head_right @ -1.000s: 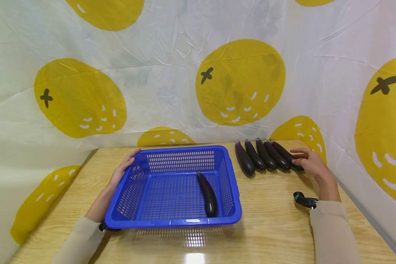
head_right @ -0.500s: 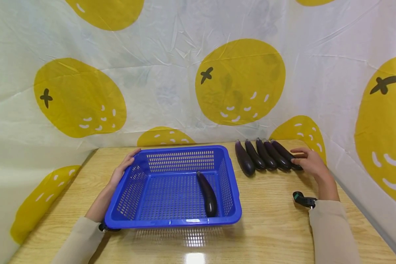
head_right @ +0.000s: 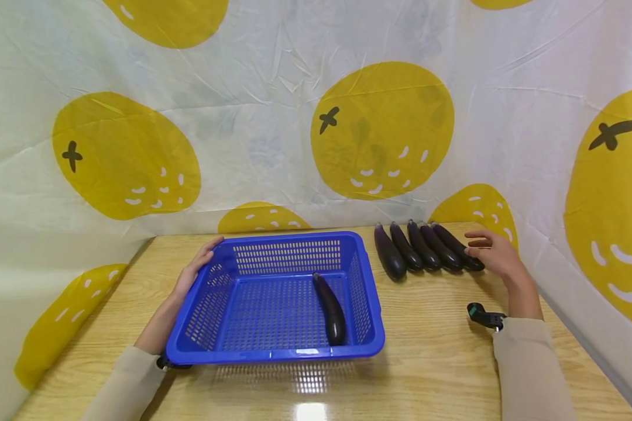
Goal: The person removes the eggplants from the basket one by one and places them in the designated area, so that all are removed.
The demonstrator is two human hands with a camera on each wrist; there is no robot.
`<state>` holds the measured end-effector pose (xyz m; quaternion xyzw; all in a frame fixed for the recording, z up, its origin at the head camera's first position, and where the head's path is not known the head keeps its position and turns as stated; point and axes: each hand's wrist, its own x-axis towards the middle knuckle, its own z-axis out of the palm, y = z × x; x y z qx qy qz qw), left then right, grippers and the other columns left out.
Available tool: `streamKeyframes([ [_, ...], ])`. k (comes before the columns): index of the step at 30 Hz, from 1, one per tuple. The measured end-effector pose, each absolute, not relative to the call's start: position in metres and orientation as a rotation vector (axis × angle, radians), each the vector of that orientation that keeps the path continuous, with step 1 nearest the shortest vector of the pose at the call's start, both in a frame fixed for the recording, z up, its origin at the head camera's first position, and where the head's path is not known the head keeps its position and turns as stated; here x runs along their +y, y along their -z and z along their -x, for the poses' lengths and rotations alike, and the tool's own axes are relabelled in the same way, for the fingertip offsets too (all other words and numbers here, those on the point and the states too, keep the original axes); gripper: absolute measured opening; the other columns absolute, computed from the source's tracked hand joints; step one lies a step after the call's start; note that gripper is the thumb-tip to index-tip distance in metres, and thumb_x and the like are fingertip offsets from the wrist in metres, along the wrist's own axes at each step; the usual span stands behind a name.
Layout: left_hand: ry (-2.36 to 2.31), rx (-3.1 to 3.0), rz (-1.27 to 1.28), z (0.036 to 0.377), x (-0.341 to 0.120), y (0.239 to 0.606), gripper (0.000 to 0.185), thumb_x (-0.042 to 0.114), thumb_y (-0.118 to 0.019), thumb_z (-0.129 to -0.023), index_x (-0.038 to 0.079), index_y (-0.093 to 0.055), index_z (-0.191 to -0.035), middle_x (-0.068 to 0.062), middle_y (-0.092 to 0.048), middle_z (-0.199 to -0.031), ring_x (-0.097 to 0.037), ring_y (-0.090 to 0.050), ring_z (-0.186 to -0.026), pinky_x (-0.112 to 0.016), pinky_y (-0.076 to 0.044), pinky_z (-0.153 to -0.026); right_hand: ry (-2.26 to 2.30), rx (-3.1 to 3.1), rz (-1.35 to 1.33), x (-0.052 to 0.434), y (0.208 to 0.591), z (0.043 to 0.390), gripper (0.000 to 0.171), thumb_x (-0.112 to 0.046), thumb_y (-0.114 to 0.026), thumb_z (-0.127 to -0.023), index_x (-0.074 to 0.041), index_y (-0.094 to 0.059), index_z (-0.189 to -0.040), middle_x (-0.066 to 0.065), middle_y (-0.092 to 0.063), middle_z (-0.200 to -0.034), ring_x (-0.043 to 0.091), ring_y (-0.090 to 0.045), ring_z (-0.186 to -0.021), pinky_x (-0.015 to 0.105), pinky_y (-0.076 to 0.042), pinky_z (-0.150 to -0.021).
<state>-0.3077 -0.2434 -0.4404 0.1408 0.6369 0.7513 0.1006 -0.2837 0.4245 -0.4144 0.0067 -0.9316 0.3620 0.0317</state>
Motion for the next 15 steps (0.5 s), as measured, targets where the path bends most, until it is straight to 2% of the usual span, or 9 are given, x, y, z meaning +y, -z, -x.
streamKeyframes([
  [2,-2.22,1.881,-0.417,0.308,-0.243,0.44,0.054,0.03,-0.026,-0.115,0.017,-0.015,-0.166,-0.008,-0.028,-0.163,-0.01,-0.05,-0.132,-0.025,-0.052,-0.1,-1.066,-2.851,-0.038,0.422,0.409,0.283,0.057,-0.027,-0.054,-0.108,0.008,-0.041,-0.151,0.041,-0.048,-0.145,0.052,-0.052,-0.121,0.039,-0.05,-0.084],
  [4,-2.221,1.882,-0.419,0.308,-0.243,0.441,0.054,0.03,-0.026,-0.115,0.017,-0.015,-0.166,-0.008,-0.027,-0.163,-0.01,-0.049,-0.133,-0.025,-0.051,-0.101,-1.058,-2.832,-0.046,0.419,0.402,0.281,0.058,-0.03,-0.054,-0.108,0.007,-0.042,-0.151,0.039,-0.049,-0.144,0.037,-0.058,-0.115,0.04,-0.05,-0.084],
  [6,-2.223,1.88,-0.419,0.309,-0.243,0.441,0.054,0.029,-0.026,-0.115,0.017,-0.015,-0.166,-0.008,-0.026,-0.164,-0.01,-0.048,-0.134,-0.025,-0.051,-0.102,-1.053,-2.816,-0.037,0.415,0.396,0.28,0.059,-0.034,-0.055,-0.107,0.004,-0.043,-0.151,0.036,-0.05,-0.144,0.012,-0.06,-0.107,0.036,-0.048,-0.085],
  [9,-2.223,1.884,-0.42,0.309,-0.243,0.441,0.054,0.029,-0.026,-0.115,0.017,-0.015,-0.166,-0.007,-0.025,-0.165,-0.01,-0.046,-0.135,-0.024,-0.049,-0.103,-1.083,-2.783,-0.038,0.408,0.388,0.279,0.061,-0.037,-0.056,-0.107,0.002,-0.043,-0.152,0.028,-0.052,-0.142,-0.017,-0.048,-0.094,0.022,-0.047,-0.083],
  [12,-2.223,1.886,-0.419,0.31,-0.243,0.441,0.055,0.029,-0.026,-0.115,0.015,-0.014,-0.166,-0.006,-0.026,-0.164,-0.01,-0.045,-0.134,-0.024,-0.049,-0.103,-1.096,-2.744,-0.064,0.402,0.38,0.278,0.061,-0.037,-0.057,-0.106,0.001,-0.044,-0.151,0.005,-0.058,-0.132,-0.024,-0.044,-0.091,0.009,-0.042,-0.075],
  [15,-2.226,1.893,-0.416,0.31,-0.243,0.441,0.053,0.028,-0.026,-0.115,0.016,-0.017,-0.166,-0.004,-0.028,-0.163,-0.009,-0.046,-0.133,-0.023,-0.049,-0.102,-1.099,-2.721,-0.085,0.395,0.371,0.276,0.06,-0.038,-0.058,-0.106,-0.001,-0.045,-0.151,-0.016,-0.053,-0.122,-0.024,-0.046,-0.092,0.006,-0.042,-0.075],
])
